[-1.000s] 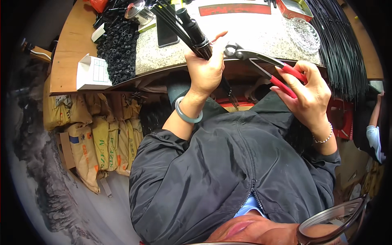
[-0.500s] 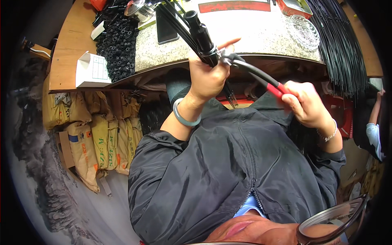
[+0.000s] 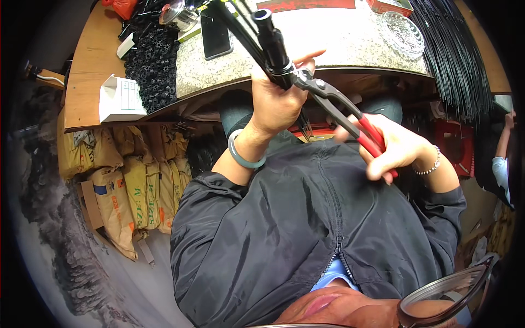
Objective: Gathering groups of black rods and securing them with fasteners using pliers.
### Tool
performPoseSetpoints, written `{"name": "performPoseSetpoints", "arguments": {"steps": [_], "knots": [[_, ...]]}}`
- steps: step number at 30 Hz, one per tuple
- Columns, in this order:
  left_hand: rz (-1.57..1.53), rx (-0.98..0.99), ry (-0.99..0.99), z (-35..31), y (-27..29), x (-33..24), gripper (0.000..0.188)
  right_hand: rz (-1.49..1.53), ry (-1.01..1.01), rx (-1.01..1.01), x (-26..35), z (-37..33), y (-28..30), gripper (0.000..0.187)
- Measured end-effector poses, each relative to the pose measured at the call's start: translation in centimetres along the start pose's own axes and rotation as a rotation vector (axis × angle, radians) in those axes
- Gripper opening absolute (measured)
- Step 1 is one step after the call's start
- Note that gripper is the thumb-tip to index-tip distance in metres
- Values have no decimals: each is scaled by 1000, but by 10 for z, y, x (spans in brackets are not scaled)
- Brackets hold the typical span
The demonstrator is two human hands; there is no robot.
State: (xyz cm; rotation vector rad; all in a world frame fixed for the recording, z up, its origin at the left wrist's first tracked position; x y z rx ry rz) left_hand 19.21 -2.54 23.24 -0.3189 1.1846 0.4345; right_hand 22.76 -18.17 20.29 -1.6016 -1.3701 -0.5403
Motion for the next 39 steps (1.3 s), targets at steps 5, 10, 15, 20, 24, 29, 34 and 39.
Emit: {"name": "performPoseSetpoints", "arguments": {"steps": [5,10,15,20,24,29,34,39], "knots": [[-65,-50,87,-4,9,10,34,-1336,825,-821,60,-33,11,38],[107,-11,-108,-1,0,-6,37,-304,80,-12,8,4,8,42],[-79,-20,100,-2,3,13,35,-1017,508,-432,42,-10,14,51],[-57,2,101,-3,2,16,38,-783,430,-359,43,-6,19,40],[-79,-5,101,-3,2,16,39,-621,92,-279,36,-9,25,25],[-85,-19,110,-1,-3,10,39,-623,240,-285,41,-11,23,26],[-84,-13,86,-1,-3,9,35,-488,72,-319,34,-12,23,25],[-100,-42,107,-2,-2,9,32,-692,362,-351,45,-13,18,27]]}}
Point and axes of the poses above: each hand's wrist, its own z-axis towards the middle knuckle, its own y-axis out of the back of the hand, x = y × z, the point moved 8 cm from there along z, towards the middle knuckle, and after that the axes turned 2 degrees about z, right-handed, at the moved point
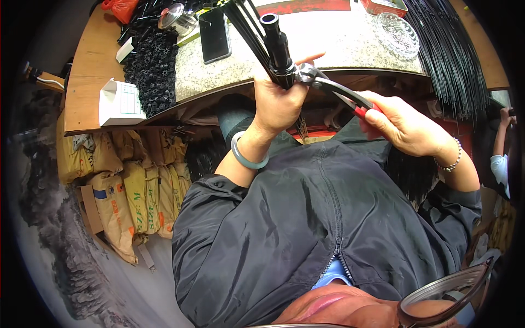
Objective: Gathering groups of black rods and securing them with fasteners using pliers.
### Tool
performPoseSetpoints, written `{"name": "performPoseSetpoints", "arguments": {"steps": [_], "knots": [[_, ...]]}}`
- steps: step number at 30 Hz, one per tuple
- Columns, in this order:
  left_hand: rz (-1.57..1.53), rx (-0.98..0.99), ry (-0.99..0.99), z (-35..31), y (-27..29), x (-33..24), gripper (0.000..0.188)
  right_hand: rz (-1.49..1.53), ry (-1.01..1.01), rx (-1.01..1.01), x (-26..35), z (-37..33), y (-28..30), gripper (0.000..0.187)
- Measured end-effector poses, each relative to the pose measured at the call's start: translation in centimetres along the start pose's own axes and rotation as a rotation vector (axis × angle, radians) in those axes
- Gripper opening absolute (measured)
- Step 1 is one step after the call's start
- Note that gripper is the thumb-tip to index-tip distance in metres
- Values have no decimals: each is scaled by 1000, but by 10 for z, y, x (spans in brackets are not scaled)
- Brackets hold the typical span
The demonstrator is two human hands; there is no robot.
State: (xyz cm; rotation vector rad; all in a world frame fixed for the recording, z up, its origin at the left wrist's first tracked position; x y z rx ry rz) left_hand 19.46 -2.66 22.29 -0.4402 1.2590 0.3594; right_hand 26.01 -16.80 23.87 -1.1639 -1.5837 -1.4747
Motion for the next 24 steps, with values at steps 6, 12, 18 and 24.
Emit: {"name": "performPoseSetpoints", "arguments": {"steps": [6,12,18,24], "knots": [[29,-13,-42,0,4,1,29,46,-230,48,2,-2,8,28],[408,27,-334,5,-4,-23,29,-430,-196,-67,19,-7,26,25],[35,-169,-55,8,24,-2,20,-165,157,-279,3,2,29,12],[99,-57,-130,7,3,-6,20,-39,411,-578,14,25,3,24]]}}
Point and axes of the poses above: each hand's wrist, its own z-axis towards the middle knuckle, its own y-axis out of the back of the hand, x = y × z, the point moved 8 cm from there along z, towards the middle knuckle, and after that the axes turned 2 degrees about z, right-handed, at the moved point
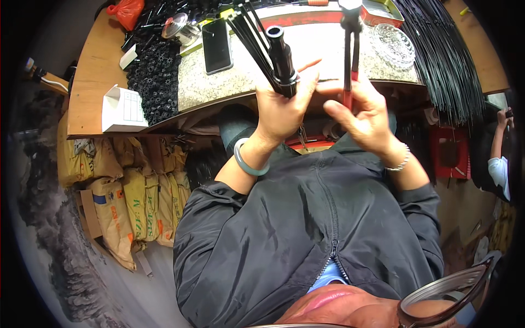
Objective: Gathering groups of black rods and securing them with fasteners using pliers.
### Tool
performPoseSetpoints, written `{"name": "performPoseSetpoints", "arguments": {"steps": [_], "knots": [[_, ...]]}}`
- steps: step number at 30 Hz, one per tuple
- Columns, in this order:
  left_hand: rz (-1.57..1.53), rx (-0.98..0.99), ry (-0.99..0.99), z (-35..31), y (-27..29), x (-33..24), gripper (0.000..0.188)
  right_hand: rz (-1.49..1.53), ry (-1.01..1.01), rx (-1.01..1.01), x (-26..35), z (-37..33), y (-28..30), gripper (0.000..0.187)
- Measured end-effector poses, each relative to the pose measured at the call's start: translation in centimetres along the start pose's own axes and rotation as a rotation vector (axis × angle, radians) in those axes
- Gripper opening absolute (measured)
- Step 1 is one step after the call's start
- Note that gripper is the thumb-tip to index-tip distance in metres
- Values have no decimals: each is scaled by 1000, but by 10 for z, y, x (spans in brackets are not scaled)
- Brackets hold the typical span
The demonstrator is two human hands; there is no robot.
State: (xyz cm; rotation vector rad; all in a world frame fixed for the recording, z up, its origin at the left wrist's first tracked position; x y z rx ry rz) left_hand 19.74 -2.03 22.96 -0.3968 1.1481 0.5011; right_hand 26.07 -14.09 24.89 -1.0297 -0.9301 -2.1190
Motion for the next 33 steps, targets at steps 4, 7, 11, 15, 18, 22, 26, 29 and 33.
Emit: {"name": "performPoseSetpoints", "arguments": {"steps": [4,7,11,15,18,22,26,29,33], "knots": [[-7,40,-149,-3,-8,-3,17,302,16,-169,4,16,-17,27],[8,28,-186,-5,-11,-8,14,358,-87,-170,-7,12,-16,23],[43,46,31,-8,-10,3,21,224,21,-191,1,11,-7,14],[170,165,1,-6,-18,-4,27,286,-152,-123,-5,9,-7,18],[152,100,-130,-3,-17,-14,16,21,18,-204,11,13,4,23],[-31,55,-83,0,-16,-15,9,-109,204,-253,35,14,9,24],[94,-49,29,-2,1,-2,7,-292,283,-263,42,9,17,18],[-107,-148,128,6,18,-2,20,-520,215,-128,37,5,33,23],[-67,-169,97,6,27,5,15,-611,140,38,42,0,41,26]]}}
Point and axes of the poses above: each hand's wrist, its own z-axis towards the middle knuckle, its own y-axis out of the back of the hand, x = y × z, the point moved 8 cm from there along z, towards the middle knuckle, and after that the axes turned 2 degrees about z, right-handed, at the moved point
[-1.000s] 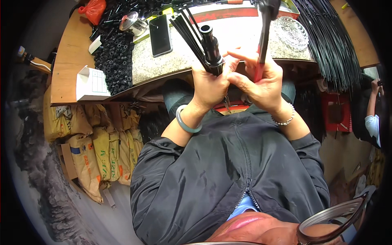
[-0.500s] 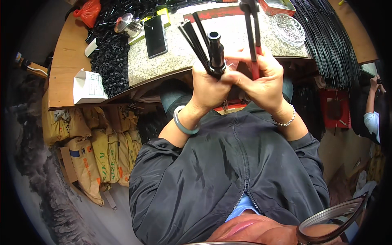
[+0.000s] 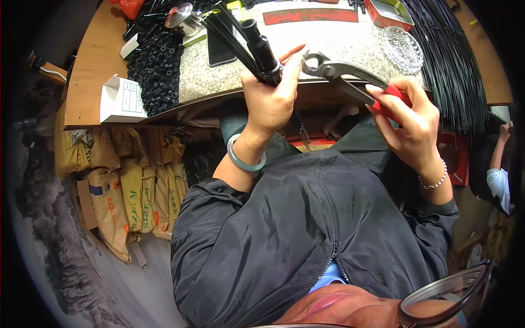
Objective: Gathering groups of black rods and securing them with fasteners using pliers.
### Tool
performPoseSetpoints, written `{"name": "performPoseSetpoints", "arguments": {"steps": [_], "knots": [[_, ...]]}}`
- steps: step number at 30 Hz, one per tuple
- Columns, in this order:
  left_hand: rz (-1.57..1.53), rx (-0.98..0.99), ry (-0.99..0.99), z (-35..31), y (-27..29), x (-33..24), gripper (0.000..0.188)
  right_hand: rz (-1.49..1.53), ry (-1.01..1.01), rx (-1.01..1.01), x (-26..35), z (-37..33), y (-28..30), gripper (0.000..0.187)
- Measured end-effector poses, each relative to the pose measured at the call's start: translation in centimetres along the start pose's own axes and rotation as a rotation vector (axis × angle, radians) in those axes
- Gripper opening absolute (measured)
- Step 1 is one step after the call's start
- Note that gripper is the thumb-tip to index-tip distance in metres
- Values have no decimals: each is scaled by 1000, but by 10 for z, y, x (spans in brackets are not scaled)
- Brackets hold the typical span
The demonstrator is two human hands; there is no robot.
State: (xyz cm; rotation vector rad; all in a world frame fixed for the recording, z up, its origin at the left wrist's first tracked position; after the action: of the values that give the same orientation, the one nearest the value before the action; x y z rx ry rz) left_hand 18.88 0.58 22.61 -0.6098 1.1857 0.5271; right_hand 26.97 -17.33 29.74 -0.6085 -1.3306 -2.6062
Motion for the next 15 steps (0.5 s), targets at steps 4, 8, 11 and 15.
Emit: {"name": "performPoseSetpoints", "arguments": {"steps": [4,8,11,15], "knots": [[61,64,-44,2,-5,1,26,-374,161,-62,19,3,9,19],[101,95,-47,2,-8,5,26,-470,229,-29,27,3,6,21],[86,122,-57,2,-10,7,26,-510,257,-28,28,-1,1,23],[83,126,-30,-3,-9,5,26,-453,247,79,27,-2,-2,19]]}}
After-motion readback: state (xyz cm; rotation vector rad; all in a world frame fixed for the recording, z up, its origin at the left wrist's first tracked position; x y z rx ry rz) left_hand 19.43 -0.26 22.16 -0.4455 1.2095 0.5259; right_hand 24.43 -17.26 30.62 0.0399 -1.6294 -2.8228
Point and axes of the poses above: each hand's wrist, its own z-axis towards the middle knuckle, its own y-axis out of the back of the hand, x = y × z, the point moved 8 cm from there along z, towards the middle knuckle, and after that the axes turned 2 degrees about z, right-handed, at the moved point
